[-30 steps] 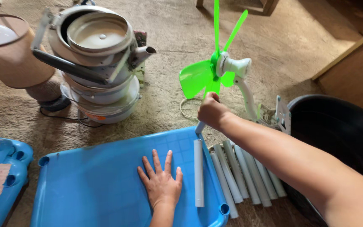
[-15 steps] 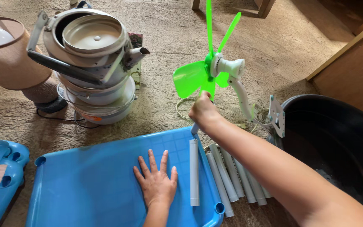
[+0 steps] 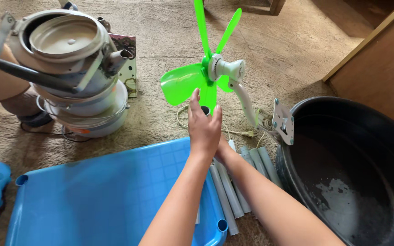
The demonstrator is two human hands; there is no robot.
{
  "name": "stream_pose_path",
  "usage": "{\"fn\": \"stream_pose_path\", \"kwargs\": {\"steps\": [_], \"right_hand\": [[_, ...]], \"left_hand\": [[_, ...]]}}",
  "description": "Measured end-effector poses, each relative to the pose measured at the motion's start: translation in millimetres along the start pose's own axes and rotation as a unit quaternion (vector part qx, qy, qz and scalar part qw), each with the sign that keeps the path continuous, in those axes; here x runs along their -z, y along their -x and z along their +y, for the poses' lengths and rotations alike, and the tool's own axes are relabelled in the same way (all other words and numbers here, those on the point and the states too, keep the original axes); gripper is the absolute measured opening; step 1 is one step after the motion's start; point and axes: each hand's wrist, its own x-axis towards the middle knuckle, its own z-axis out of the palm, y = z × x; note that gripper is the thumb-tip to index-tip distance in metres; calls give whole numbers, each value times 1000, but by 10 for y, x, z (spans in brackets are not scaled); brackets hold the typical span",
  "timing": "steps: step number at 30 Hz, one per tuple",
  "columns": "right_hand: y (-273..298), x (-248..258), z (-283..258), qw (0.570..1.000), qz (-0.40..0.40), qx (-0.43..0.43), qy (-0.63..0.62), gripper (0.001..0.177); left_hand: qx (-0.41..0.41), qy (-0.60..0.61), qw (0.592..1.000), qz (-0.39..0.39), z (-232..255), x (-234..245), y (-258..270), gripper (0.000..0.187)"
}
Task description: The person sits on the floor and assembles a blue plastic tray with gray cylindrical rods. They wipe the tray with a cloth, then insert the rods into holes in the tray corners and along the edges.
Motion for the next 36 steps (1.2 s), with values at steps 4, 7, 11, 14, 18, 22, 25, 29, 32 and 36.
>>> {"fn": "stream_pose_path", "kwargs": {"steps": [4, 7, 11, 14, 18, 22, 25, 29, 32, 36], "right_hand": [[11, -214, 370, 998, 11, -43, 48, 47], [138, -509, 516, 990, 28, -84, 110, 58], [548, -696, 500, 977, 113, -132, 125, 67], [604, -705, 288, 968, 171, -123, 133, 67], [639, -652, 170, 965, 104, -121, 207, 62], [612, -637, 205, 957, 109, 3, 270, 62], [605, -677, 281, 960, 140, 51, 236, 68], [593, -709, 362, 957, 146, 16, 251, 72], [581, -702, 360, 951, 148, 18, 272, 74], [602, -693, 233, 961, 151, 30, 229, 71]], "left_hand": [[68, -17, 998, 4, -120, -210, -115, 38], [66, 7, 997, 32, -239, -217, -157, 25], [60, -45, 996, 50, -239, -250, -46, 39], [112, -43, 990, 79, -185, -284, -173, 51], [100, -15, 994, 33, -236, -254, -221, 53], [87, 44, 993, -62, -364, -171, -249, 55], [93, 94, 979, -157, -466, -82, -303, 55], [98, 136, 935, -314, -538, 61, -498, 55], [163, 196, 877, -407, -479, 126, -641, 47], [103, 141, 966, -189, -262, 126, -381, 36]]}}
